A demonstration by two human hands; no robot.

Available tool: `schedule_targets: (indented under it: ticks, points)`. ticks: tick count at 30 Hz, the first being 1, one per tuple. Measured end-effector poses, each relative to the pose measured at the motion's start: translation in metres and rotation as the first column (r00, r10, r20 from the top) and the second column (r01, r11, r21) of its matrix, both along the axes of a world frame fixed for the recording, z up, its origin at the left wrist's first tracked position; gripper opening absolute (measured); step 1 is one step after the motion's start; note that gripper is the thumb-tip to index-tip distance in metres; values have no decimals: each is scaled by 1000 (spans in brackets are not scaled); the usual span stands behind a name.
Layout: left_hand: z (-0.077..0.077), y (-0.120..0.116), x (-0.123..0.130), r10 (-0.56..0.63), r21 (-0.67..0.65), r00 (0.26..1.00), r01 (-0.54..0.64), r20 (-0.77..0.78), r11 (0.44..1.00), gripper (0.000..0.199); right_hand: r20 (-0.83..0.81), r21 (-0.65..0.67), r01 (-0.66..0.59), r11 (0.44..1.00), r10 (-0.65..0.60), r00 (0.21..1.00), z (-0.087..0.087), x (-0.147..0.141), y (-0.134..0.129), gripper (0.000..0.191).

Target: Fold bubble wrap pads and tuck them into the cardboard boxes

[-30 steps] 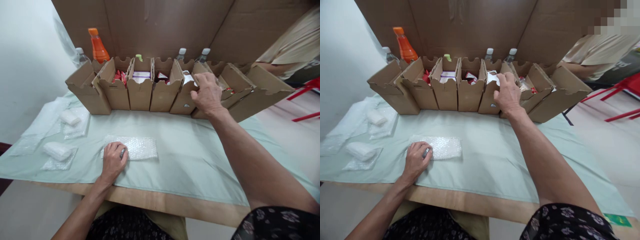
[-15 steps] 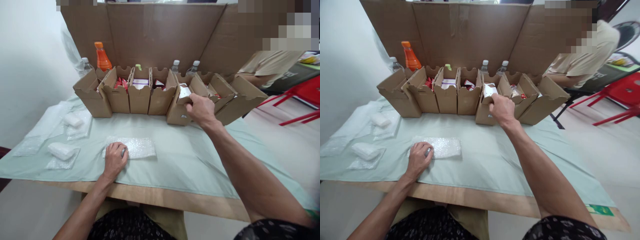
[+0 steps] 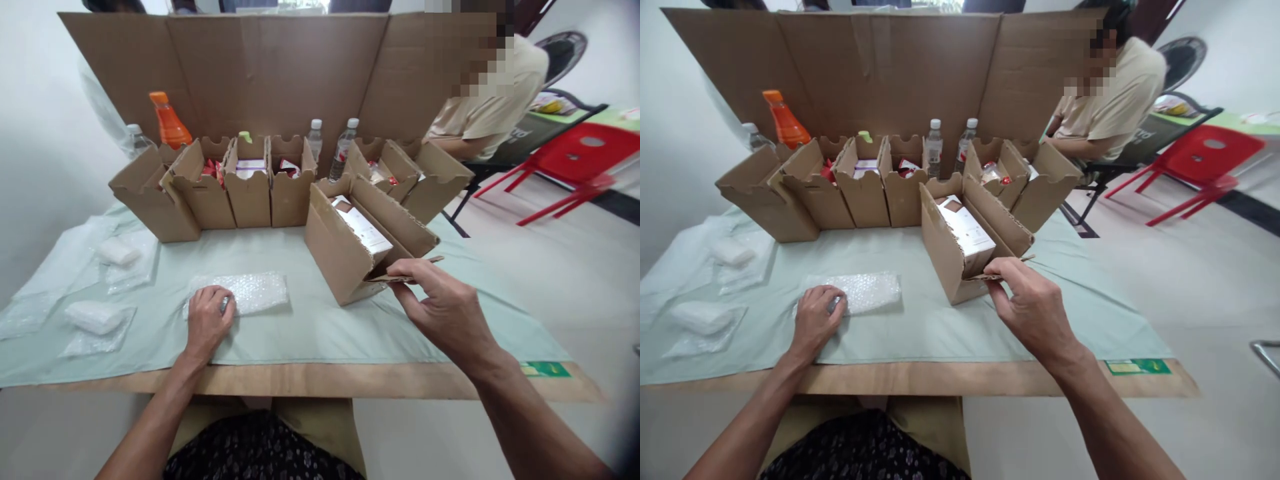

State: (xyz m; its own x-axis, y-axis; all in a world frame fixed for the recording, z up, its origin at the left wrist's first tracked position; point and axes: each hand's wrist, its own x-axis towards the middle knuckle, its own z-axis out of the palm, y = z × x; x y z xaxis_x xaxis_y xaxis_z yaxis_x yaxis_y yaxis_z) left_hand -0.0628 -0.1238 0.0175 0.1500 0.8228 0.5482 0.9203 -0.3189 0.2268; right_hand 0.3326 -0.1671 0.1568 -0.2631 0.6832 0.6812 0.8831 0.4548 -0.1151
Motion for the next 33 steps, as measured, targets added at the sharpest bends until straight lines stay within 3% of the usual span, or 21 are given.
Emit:
schedule_targets:
  ticks: [7, 14, 19, 25, 33]
  points:
    - [-1, -1, -1, -16, 14, 1000, 16, -7, 1000, 18, 126, 133, 19, 991, -36, 991, -1, -21, -10, 13]
    - [-1, -1, -2, -15, 18, 1000, 15, -1, 1000, 19, 137, 136, -47, 990, 28, 990, -1, -35, -35, 18]
    - [-1, -1, -4, -16, 13, 1000, 15, 21, 1000, 20, 132, 92, -60, 994, 48, 990, -1, -31, -56, 28]
    - [1, -2, -4, -11, -18, 1000, 11, 25, 1000, 21, 95, 89, -53, 995, 45, 994, -4, -29, -63, 35]
    - [-2, -4, -5, -7, -64, 998, 10, 55, 998, 18, -50, 64, 119, 991, -116, 992, -7, 3, -70, 61]
